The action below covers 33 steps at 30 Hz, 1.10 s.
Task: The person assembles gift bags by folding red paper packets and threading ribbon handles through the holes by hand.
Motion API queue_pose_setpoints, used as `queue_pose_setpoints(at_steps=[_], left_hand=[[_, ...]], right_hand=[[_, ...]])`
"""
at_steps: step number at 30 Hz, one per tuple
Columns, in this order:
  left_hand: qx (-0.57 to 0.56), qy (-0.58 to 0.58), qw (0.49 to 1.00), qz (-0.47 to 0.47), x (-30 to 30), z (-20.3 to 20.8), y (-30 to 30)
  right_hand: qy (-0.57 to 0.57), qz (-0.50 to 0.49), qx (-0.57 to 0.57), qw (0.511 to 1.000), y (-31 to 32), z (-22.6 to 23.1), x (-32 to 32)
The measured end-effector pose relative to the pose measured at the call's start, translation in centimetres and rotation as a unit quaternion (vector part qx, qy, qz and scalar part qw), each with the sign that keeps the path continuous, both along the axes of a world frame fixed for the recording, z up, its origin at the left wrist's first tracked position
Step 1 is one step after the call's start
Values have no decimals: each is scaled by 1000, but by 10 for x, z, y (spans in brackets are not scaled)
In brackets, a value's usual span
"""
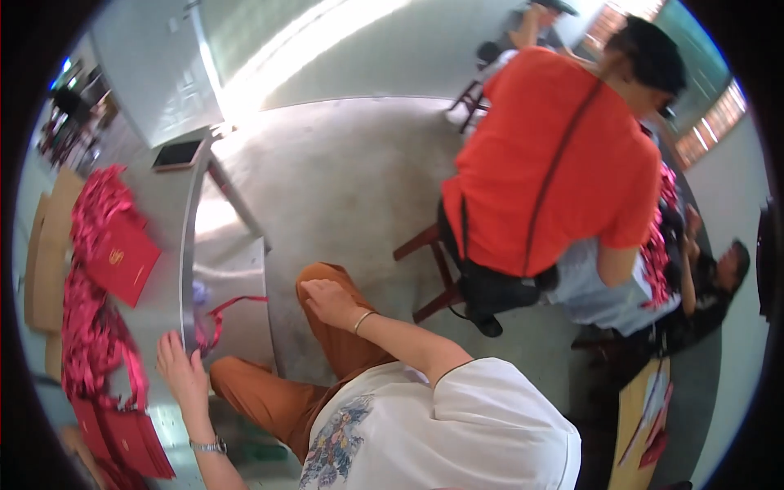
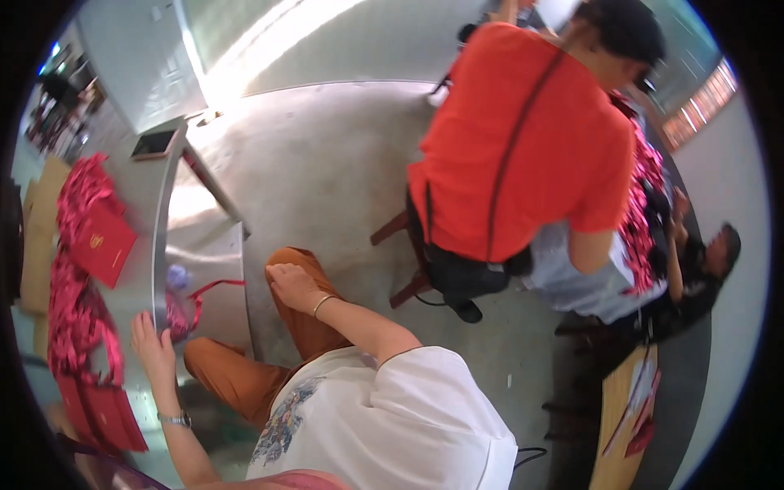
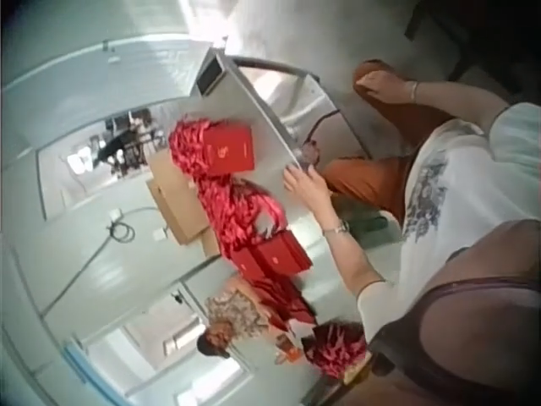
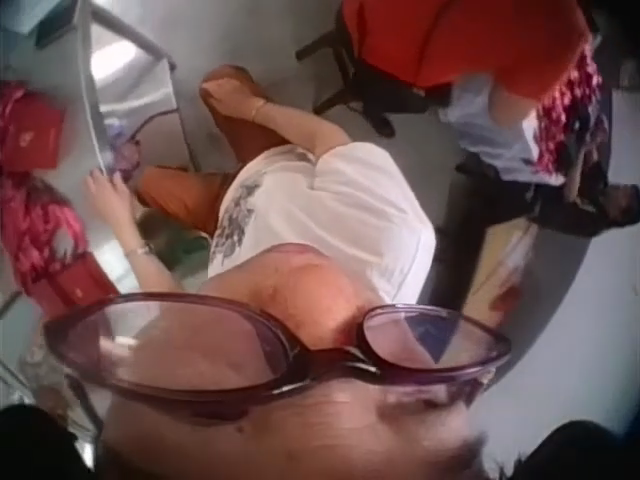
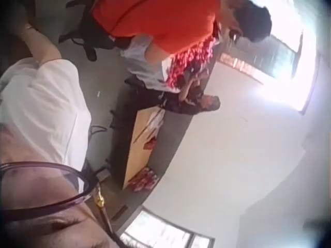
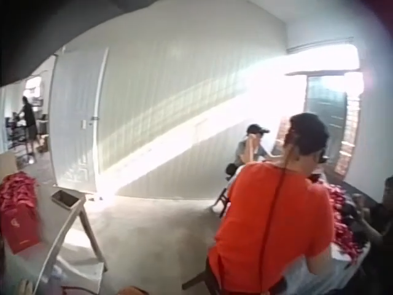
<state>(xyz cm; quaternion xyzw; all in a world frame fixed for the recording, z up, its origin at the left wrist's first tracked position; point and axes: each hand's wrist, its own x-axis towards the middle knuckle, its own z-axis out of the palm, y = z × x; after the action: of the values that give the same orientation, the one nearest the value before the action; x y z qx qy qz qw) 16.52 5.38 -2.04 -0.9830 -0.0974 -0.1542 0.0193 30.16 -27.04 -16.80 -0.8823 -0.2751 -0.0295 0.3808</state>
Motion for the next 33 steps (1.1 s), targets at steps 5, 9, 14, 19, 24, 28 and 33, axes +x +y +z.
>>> queue_pose_setpoints(at_steps=[5, 9, 14, 19, 24, 28, 33], left_hand=[[11, 3, 1000, -25, 3, -12, 19], [-10, -17, 998, -59, 5, -14, 21], [-10, 17, 999, -32, 8, -9, 10], [-18, 37, 997, -69, 9, 1, 11], [14, 30, 995, -90, 2, 18, -1], [50, 28, 994, -89, 0, 23, -8], [85, 16, 992, -90, 2, 8, 10]], right_hand=[[-38, -62, -13, 997, -28, 1, -17], [-76, -90, -40, 992, -47, 11, -31], [-94, -119, -39, 988, -65, 24, -38], [-95, -145, -64, 983, -68, 14, -36], [-119, -157, -67, 978, -75, -4, -33], [-134, -187, -69, 971, -82, -10, -31], [-145, -193, -67, 968, -90, -9, -31]])
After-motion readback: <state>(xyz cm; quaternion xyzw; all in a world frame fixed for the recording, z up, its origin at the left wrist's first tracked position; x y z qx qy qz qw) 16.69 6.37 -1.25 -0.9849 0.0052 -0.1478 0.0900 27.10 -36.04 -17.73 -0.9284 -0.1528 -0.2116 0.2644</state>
